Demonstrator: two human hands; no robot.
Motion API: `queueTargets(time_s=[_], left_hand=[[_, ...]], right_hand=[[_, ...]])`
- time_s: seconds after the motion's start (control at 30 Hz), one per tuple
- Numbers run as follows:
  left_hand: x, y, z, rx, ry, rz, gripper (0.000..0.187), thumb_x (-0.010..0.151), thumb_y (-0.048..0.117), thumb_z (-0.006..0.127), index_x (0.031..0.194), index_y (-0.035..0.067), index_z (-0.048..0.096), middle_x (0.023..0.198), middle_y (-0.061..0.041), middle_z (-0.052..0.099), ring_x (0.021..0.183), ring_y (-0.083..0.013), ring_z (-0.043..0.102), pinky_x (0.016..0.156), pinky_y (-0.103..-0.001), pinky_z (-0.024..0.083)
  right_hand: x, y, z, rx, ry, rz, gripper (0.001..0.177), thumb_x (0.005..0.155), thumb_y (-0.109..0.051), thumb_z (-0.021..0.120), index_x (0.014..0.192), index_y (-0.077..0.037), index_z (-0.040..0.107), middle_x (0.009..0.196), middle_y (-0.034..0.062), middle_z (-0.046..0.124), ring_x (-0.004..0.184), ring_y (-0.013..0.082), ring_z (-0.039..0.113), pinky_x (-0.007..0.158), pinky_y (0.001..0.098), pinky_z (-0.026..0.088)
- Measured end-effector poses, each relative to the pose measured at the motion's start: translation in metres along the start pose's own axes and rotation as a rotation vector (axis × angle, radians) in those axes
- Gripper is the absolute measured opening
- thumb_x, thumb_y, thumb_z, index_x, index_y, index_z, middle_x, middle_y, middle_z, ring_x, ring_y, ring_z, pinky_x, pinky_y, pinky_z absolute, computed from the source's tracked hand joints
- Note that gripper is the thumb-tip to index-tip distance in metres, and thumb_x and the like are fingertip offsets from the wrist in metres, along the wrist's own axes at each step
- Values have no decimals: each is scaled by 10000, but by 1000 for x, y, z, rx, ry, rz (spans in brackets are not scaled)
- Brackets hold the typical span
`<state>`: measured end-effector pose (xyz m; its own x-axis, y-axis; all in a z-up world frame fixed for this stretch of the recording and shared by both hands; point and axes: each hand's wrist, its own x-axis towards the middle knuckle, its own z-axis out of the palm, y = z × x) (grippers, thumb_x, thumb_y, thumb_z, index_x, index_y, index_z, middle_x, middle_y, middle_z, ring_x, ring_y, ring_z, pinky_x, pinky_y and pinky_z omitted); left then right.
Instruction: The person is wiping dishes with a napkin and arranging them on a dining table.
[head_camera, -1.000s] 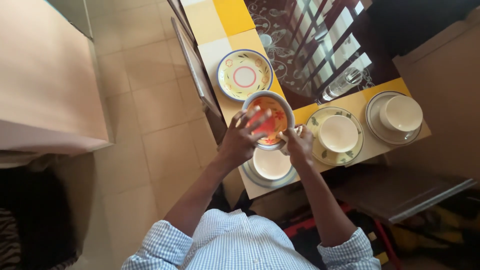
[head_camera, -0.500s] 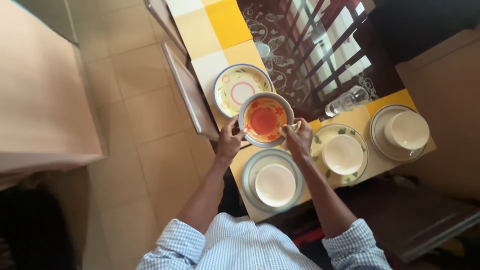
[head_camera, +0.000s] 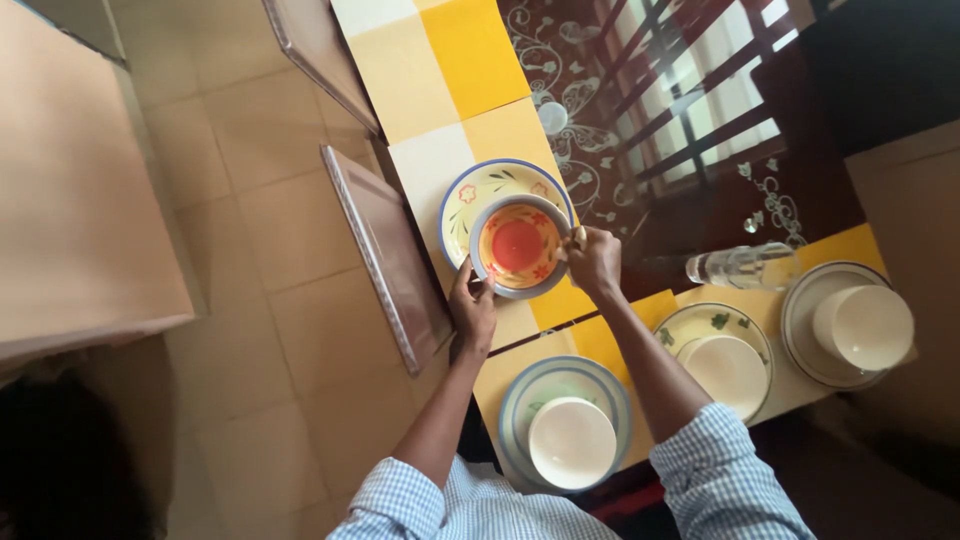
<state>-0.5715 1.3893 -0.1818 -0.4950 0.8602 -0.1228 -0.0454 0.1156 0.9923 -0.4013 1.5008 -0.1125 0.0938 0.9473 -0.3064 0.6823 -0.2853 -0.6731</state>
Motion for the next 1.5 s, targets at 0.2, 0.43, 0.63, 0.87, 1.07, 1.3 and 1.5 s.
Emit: queueTargets(time_s=[0.2,0.43,0.63,0.87,1.07,1.3,1.5], left_hand=[[11,-24,16,85,171,-69,430,918,-8,693,1344,19,644,933,-103,743,793,-134,675,733,-297,556],[27,-19,22,80,184,-200,479,887,-28,672,1359,42,629,907,-76,745,759,-123,687,694,-289,566],[32,-28,23,96,191,-191,432,905,-35,682,1332,25,648,880,-79,743,754,-126,676,687,-292,548],[38,-22,24,187,195,-206,386,887,-6,716,1271,11,676,813,-95,725,696,-150,640,644,-326,513],[41,-15,26,199,202,-246,380,877,7,706,1256,13,679,799,-119,721,693,-190,649,655,-354,516],[40,-29,27,284,217,-199,329,859,60,728,1176,-6,670,995,-142,749,900,-275,728,799,-395,552],[28,-47,28,355,277,-187,490,824,139,793,1225,-42,577,1077,-155,693,887,-254,702,814,-387,555]], right_hand=[[41,14,34,-159,49,-109,156,920,-180,694,904,-54,785,750,195,712,709,337,730,685,443,561],[62,17,44,-150,14,-119,142,891,-150,673,909,-64,784,770,196,719,714,330,731,693,431,567],[69,11,46,-110,-33,-71,155,865,-117,642,873,-66,788,767,175,736,699,312,736,690,417,568],[73,8,44,-125,-68,-58,156,886,-154,653,885,-55,774,754,176,734,685,313,730,678,424,561],[81,16,50,-156,-52,-50,164,888,-163,664,894,-56,788,753,180,724,690,321,730,689,426,564],[73,1,41,-130,-97,-12,188,905,-197,666,977,-58,772,804,173,750,741,312,751,709,421,575],[49,4,27,-117,69,-37,231,903,-215,734,1044,-34,756,917,212,746,809,336,735,734,430,567]])
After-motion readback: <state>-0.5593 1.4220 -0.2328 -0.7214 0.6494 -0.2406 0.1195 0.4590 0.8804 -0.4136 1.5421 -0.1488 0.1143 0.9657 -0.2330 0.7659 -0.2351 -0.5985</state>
